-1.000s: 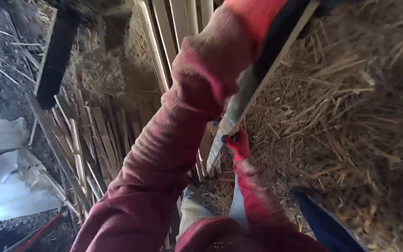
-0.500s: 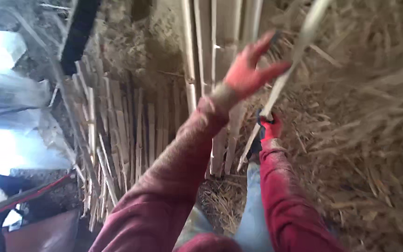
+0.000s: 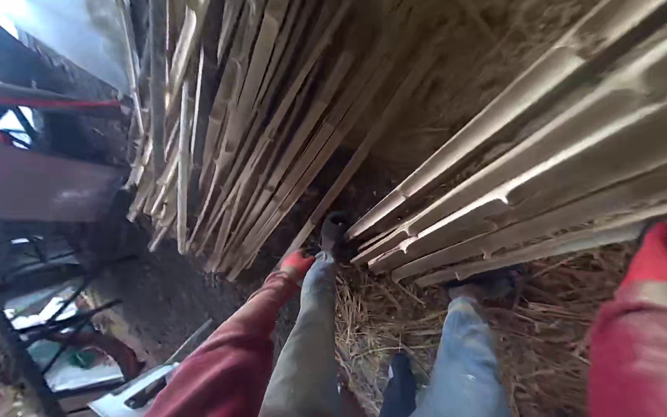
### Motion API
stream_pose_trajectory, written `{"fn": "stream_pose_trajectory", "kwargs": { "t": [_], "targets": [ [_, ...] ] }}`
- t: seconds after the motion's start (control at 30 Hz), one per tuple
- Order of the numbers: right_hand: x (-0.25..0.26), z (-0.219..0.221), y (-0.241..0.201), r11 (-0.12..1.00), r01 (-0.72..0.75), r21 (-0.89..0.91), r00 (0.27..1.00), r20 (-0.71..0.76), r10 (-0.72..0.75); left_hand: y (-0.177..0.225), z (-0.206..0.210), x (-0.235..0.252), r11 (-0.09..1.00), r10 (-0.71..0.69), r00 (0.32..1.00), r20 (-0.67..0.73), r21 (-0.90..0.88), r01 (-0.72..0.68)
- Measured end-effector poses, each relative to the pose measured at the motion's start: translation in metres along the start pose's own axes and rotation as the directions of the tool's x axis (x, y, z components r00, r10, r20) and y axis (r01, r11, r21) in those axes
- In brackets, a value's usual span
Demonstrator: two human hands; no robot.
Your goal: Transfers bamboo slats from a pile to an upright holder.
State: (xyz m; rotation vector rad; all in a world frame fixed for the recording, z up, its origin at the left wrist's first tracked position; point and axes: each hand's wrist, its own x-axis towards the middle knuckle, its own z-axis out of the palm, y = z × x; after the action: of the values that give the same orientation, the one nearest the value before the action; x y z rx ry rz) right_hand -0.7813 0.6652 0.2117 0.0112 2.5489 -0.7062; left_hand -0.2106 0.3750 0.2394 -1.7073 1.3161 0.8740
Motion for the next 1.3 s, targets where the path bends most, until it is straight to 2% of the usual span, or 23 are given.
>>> {"fn": "stream_pose_trajectory", "kwargs": {
  "t": [0.07, 0.13, 0.2, 0.27, 0.3, 0.37, 0.43, 0.47, 0.5, 0.6, 0.63, 0.7, 0.8, 0.9, 0.97, 1.03, 1.13, 1.3],
  "targets": [
    [-0.047, 0.014, 0.015, 0.999, 0.024, -0.045, 0.999, 0.026, -0.023, 0.019, -0.003, 0.050, 1.000, 0.012, 0.999, -0.048, 0.024, -0.010],
    [-0.114, 0.033, 0.030, 0.998, 0.016, 0.064, 0.994, 0.105, -0.023, 0.050, -0.002, 0.114, 0.994, 0.111, 0.982, -0.156, 0.040, -0.106],
    [-0.192, 0.061, 0.039, 0.980, -0.134, 0.146, 0.971, 0.219, 0.100, 0.098, -0.007, 0.175, 0.977, 0.209, 0.953, -0.218, 0.081, -0.196],
    [-0.255, 0.103, 0.053, 0.956, -0.279, 0.097, 0.915, 0.328, 0.234, 0.145, -0.006, 0.230, 0.958, 0.282, 0.927, -0.248, 0.124, -0.259],
    [-0.279, 0.127, 0.058, 0.957, -0.289, 0.026, 0.879, 0.404, 0.254, 0.162, 0.000, 0.253, 0.954, 0.292, 0.921, -0.257, 0.146, -0.262],
    [-0.300, 0.178, 0.053, 0.986, -0.122, -0.116, 0.799, 0.578, 0.167, 0.186, 0.013, 0.293, 0.964, 0.246, 0.932, -0.266, 0.165, -0.207],
    [-0.304, 0.208, 0.045, 0.986, 0.132, -0.098, 0.698, 0.716, -0.022, 0.203, 0.027, 0.324, 0.965, 0.212, 0.932, -0.294, 0.211, -0.153],
    [-0.306, 0.211, 0.040, 0.979, 0.199, -0.052, 0.664, 0.742, -0.096, 0.203, 0.037, 0.336, 0.958, 0.214, 0.930, -0.300, 0.250, -0.140],
    [-0.306, 0.210, 0.035, 0.985, 0.175, -0.006, 0.644, 0.757, -0.110, 0.199, 0.042, 0.346, 0.952, 0.222, 0.926, -0.304, 0.272, -0.140],
    [-0.296, 0.206, 0.031, 0.992, -0.125, 0.034, 0.637, 0.769, 0.053, 0.185, 0.032, 0.359, 0.952, 0.218, 0.938, -0.268, 0.269, -0.144],
    [-0.293, 0.206, 0.034, 0.989, -0.147, 0.012, 0.655, 0.751, 0.088, 0.186, 0.028, 0.357, 0.952, 0.202, 0.947, -0.250, 0.276, -0.131],
    [-0.286, 0.209, 0.044, 0.994, -0.097, -0.045, 0.709, 0.698, 0.101, 0.186, 0.018, 0.337, 0.954, 0.180, 0.951, -0.251, 0.278, -0.107],
    [-0.274, 0.214, 0.052, 0.993, -0.109, -0.046, 0.762, 0.637, 0.113, 0.175, -0.004, 0.294, 0.956, 0.212, 0.933, -0.290, 0.261, -0.136],
    [-0.279, 0.214, 0.059, 0.982, -0.181, -0.051, 0.733, 0.659, 0.169, 0.134, -0.038, 0.250, 0.951, 0.292, 0.921, -0.259, 0.180, -0.251],
    [-0.288, 0.207, 0.052, 0.981, -0.172, -0.089, 0.684, 0.706, 0.184, 0.106, -0.063, 0.225, 0.925, 0.369, 0.916, -0.158, 0.159, -0.345],
    [-0.302, 0.192, 0.021, 0.993, -0.085, -0.084, 0.636, 0.762, 0.119, 0.089, -0.087, 0.186, 0.911, 0.399, 0.914, -0.078, 0.144, -0.386],
    [-0.333, 0.168, -0.038, 0.998, 0.057, -0.029, 0.574, 0.819, -0.009, 0.075, -0.112, 0.095, 0.897, 0.438, 0.896, -0.072, 0.095, -0.431],
    [-0.356, 0.147, -0.162, 0.972, 0.219, 0.087, 0.560, 0.804, -0.198, 0.106, -0.151, -0.056, 0.827, 0.560, 0.815, -0.149, 0.041, -0.560]
  ]
}}
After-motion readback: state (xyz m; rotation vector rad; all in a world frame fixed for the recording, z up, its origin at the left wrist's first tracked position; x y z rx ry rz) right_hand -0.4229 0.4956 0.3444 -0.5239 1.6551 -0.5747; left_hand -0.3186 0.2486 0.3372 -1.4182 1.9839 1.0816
